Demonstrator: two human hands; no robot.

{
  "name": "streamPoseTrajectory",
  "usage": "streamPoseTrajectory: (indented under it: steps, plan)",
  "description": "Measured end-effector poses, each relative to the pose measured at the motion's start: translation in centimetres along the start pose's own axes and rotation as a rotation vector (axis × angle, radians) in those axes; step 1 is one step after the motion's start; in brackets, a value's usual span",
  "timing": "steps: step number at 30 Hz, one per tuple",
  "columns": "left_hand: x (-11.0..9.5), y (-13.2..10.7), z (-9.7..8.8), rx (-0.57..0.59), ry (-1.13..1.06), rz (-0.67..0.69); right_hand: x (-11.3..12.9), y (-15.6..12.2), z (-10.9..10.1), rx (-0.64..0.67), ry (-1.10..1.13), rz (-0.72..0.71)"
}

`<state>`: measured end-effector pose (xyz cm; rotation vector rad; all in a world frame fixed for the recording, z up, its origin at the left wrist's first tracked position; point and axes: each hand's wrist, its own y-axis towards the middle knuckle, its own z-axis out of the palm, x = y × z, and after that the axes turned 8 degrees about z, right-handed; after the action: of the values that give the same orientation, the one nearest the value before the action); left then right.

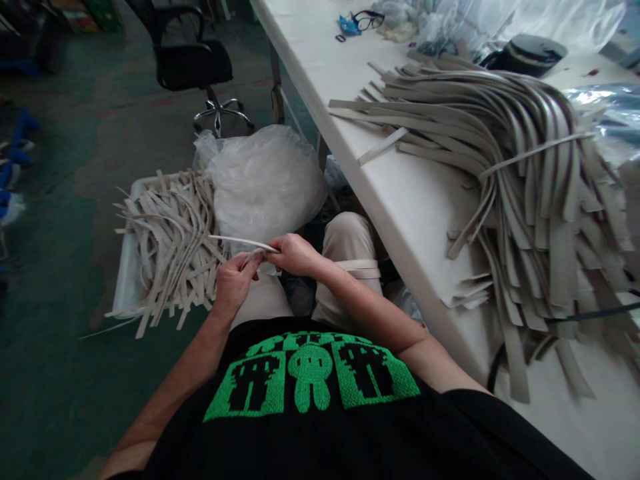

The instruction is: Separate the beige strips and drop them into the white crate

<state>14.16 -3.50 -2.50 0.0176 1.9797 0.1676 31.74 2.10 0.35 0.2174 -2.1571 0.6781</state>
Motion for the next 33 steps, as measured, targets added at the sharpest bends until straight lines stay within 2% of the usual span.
streamPoseTrajectory:
  steps: [3, 7, 10, 12, 15, 19, 21, 23, 28, 33]
  plan:
    - [0.0, 0.0, 0.1, -0.046, -0.043, 0.007, -0.8, 0.6, 0.3, -0.008, 0.124, 0.030]
    - [0.4, -0.2, 1.0, -0.073, -0.328, -0.215, -1.9, 1.6, 0.7, 0.107, 0.398, 0.127]
    - [0.2, -0.5, 1.8, -0.066, -0.524, -0.346, -2.2, 2.0, 1.0, 0.107, 0.539, 0.146]
    - [0.0, -0.7, 2.2, -0.039, -0.575, -0.403, -2.2, 2.1, 1.2, 0.101, 0.601, 0.119]
    - [0.2, -1.1, 2.2, 0.039, -0.554, -0.478, -2.2, 2.2, 1.4, 0.096, 0.588, 0.060]
    - [1.1, -1.3, 2.1, 0.171, -0.476, -0.510, -2.1, 2.1, 1.5, 0.058, 0.449, 0.037]
    - [1.5, -1.2, 2.0, 0.185, -0.492, -0.527, -2.0, 1.8, 1.2, 0.068, 0.414, 0.032]
    - [1.7, -0.9, 1.9, 0.142, -0.565, -0.552, -1.8, 1.3, 0.7, 0.102, 0.422, 0.013]
    - [1.9, 0.4, 0.8, -0.072, -0.788, -0.582, -2.3, -0.8, -0.5, 0.103, 0.507, 0.025]
    - [1.9, 1.5, -0.2, -0.175, -0.968, -0.635, -4.1, -3.1, 0.0, 0.066, 0.619, 0.092]
